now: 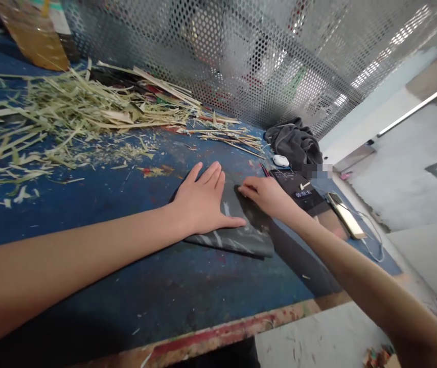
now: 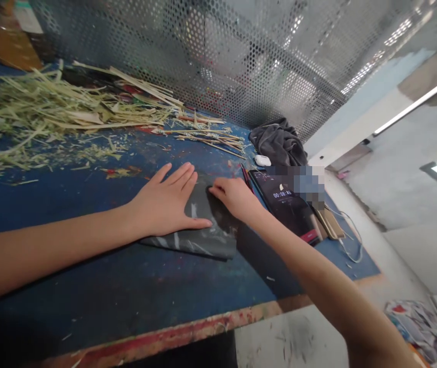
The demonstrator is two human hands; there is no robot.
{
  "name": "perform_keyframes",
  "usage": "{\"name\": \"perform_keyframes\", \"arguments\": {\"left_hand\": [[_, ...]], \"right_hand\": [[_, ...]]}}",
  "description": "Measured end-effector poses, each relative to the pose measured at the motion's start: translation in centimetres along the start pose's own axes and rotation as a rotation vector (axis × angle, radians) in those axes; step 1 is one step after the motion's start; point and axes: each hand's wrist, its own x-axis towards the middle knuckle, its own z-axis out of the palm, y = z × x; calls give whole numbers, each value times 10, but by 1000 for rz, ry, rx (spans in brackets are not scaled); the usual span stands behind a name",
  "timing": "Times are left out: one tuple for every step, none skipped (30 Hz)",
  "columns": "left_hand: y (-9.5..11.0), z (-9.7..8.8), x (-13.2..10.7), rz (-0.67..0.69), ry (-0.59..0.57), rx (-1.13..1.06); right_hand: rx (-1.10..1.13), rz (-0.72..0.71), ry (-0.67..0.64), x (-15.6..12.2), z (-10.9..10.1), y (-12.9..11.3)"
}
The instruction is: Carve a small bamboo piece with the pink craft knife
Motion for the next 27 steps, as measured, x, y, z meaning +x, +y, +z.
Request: {"name": "perform_keyframes", "arguments": {"left_hand": [[0, 0, 0, 8, 9, -1], [0, 1, 0, 16, 15, 0], [-1, 1, 1, 23, 17, 2], [-1, 1, 1, 29, 18, 7], [-1, 1, 1, 32, 17, 13], [-1, 1, 1, 32, 14, 18], [0, 1, 1, 30, 11, 20], [0, 1, 2, 30, 9, 21], [0, 0, 2, 29, 8, 20], [0, 0, 2, 27, 6, 19], [1, 0, 2, 24, 6, 19], [1, 1, 2, 22, 5, 18], [1, 1, 2, 19, 5, 17], [1, 1, 2, 17, 6, 16], [1, 1, 2, 16, 8, 17], [0, 1, 2, 17, 12, 20], [0, 0, 2, 18, 17, 25], [0, 0, 2, 19, 19, 33], [0, 0, 2, 21, 17, 41], [0, 0, 2, 23, 13, 46], [0, 0, 1, 26, 10, 49], [0, 0, 1, 32, 9, 51], [0, 0, 1, 40, 10, 54], [0, 0, 1, 50, 14, 58], [0, -1, 1, 61, 21, 62], [0, -1, 0, 70, 25, 63], [1, -1, 0, 75, 26, 62]], "right_hand": [[0, 5, -15, -15, -1, 0], [0, 11, -33, -31, -2, 1], [2, 19, -51, -46, -3, 1], [8, 30, -67, -58, -4, 2], [16, 41, -79, -67, -4, 4], [19, 45, -91, -70, -5, 5], [17, 45, -96, -68, -6, 5], [11, 41, -98, -61, -6, 6], [-1, 32, -95, -49, -5, 6], [-7, 25, -86, -34, -4, 6], [-8, 20, -75, -17, -4, 5], [-9, 13, -65, 0, -3, 4], [-10, 6, -48, 16, -2, 2], [-12, -2, -30, 27, -2, 0], [-14, -7, -13, 35, -1, -2], [-17, -7, 1, 36, -1, -4], [-21, -4, 12, 32, 0, -5], [-24, 2, 16, 22, 1, -7], [-27, 8, 14, 8, 2, -7], [-28, 13, 9, -9, 2, -7], [-28, 15, -6, -27, 3, -6], [-28, 16, -21, -45, 3, -4], [-28, 20, -31, -60, 2, -2], [-21, 20, -47, -72, 1, 1], [-12, 18, -68, -79, -1, 3], [-9, 15, -88, -81, -2, 4], [-8, 11, -103, -77, -3, 5]]}}
